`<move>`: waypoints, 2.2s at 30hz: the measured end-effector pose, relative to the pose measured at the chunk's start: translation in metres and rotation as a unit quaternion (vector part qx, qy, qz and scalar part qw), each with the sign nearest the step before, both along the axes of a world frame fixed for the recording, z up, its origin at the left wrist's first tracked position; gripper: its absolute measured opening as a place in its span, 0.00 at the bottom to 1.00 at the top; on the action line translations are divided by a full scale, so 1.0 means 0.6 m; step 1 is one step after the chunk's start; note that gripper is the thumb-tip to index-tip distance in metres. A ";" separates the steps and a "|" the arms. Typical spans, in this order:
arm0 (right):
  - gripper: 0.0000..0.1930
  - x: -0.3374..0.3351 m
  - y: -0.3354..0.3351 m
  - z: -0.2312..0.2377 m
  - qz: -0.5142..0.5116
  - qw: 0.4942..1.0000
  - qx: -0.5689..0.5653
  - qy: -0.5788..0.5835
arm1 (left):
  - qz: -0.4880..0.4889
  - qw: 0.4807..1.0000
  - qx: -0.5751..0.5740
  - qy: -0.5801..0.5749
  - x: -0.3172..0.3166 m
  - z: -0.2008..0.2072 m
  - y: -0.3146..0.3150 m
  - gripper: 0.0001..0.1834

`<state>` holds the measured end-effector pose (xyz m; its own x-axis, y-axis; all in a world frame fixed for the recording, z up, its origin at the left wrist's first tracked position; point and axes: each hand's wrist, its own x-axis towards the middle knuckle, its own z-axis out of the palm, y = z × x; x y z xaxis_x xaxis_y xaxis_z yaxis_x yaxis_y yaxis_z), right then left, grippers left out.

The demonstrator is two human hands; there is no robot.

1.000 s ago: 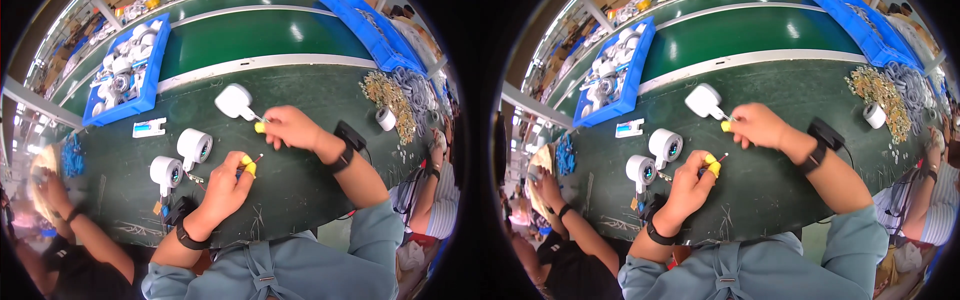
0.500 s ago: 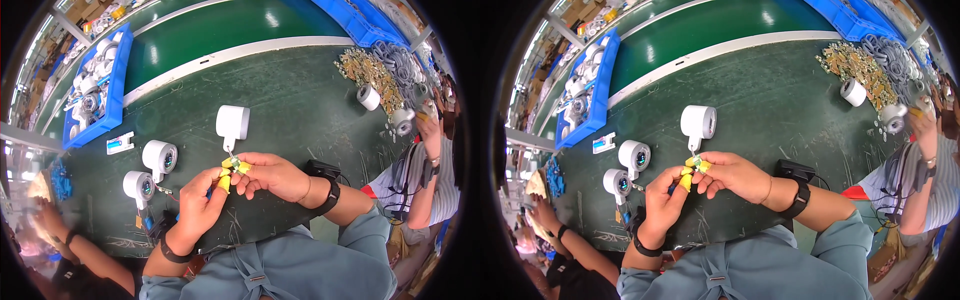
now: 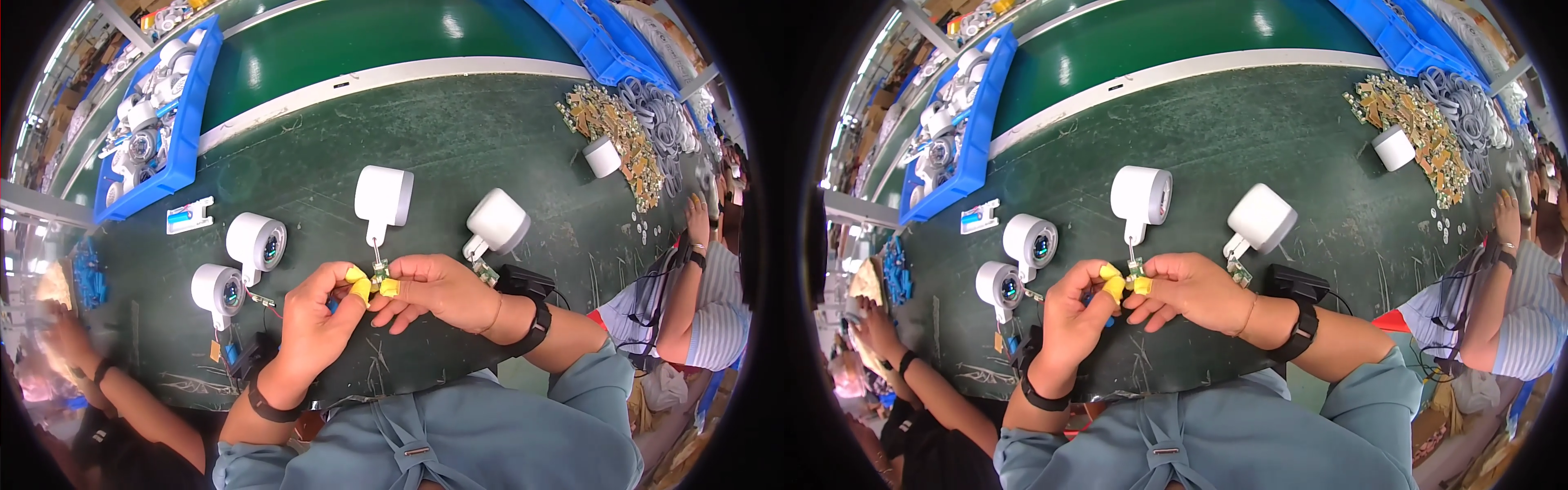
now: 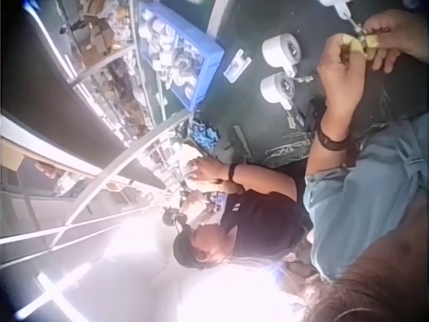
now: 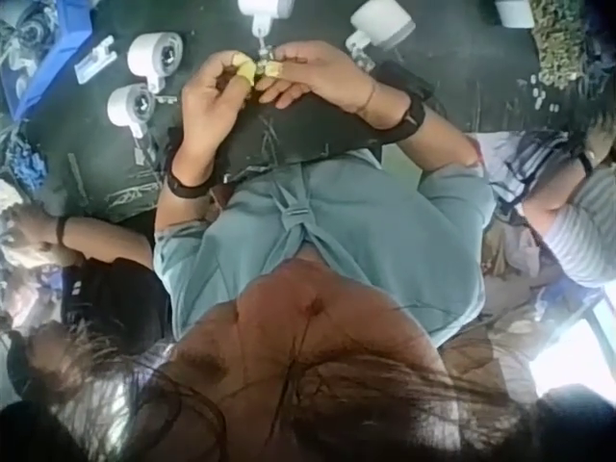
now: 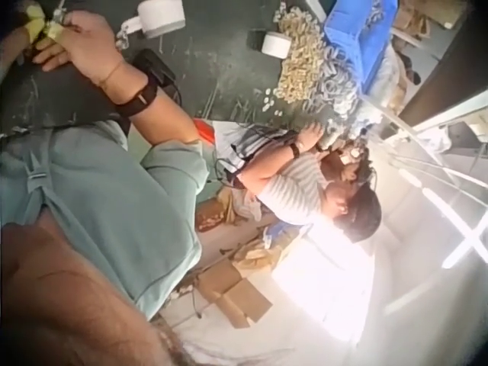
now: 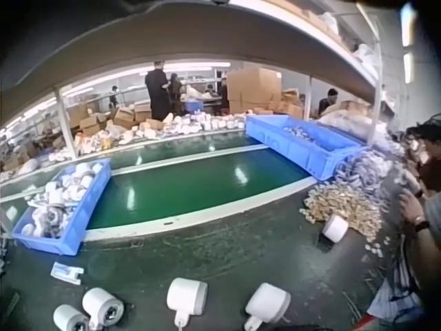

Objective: Assembling electronic parts by attaching yellow connectors and blue components to white plastic housings at a production line workbench.

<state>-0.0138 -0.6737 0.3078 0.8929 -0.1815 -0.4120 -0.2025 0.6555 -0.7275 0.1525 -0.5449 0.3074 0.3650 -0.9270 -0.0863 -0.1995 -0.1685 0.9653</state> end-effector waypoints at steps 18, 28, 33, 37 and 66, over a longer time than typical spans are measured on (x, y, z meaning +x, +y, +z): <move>0.07 -0.006 0.008 -0.004 0.028 0.992 -0.126 0.015 | -0.063 0.998 0.004 0.032 0.011 0.007 -0.004 0.12; 0.06 -0.004 0.028 -0.003 -0.023 0.968 -0.248 0.041 | -0.089 0.995 -0.014 -0.042 0.009 -0.001 -0.007 0.12; 0.06 -0.005 0.027 -0.006 -0.020 0.949 -0.315 0.020 | -0.101 0.994 -0.011 -0.050 0.010 -0.004 -0.006 0.13; 0.07 -0.006 0.030 -0.011 -0.025 0.940 -0.341 0.015 | -0.110 0.990 -0.018 -0.081 0.006 -0.004 -0.005 0.13; 0.06 0.008 0.048 -0.041 -0.135 0.849 -0.511 0.000 | -0.033 0.999 0.040 -0.013 -0.012 0.002 0.003 0.12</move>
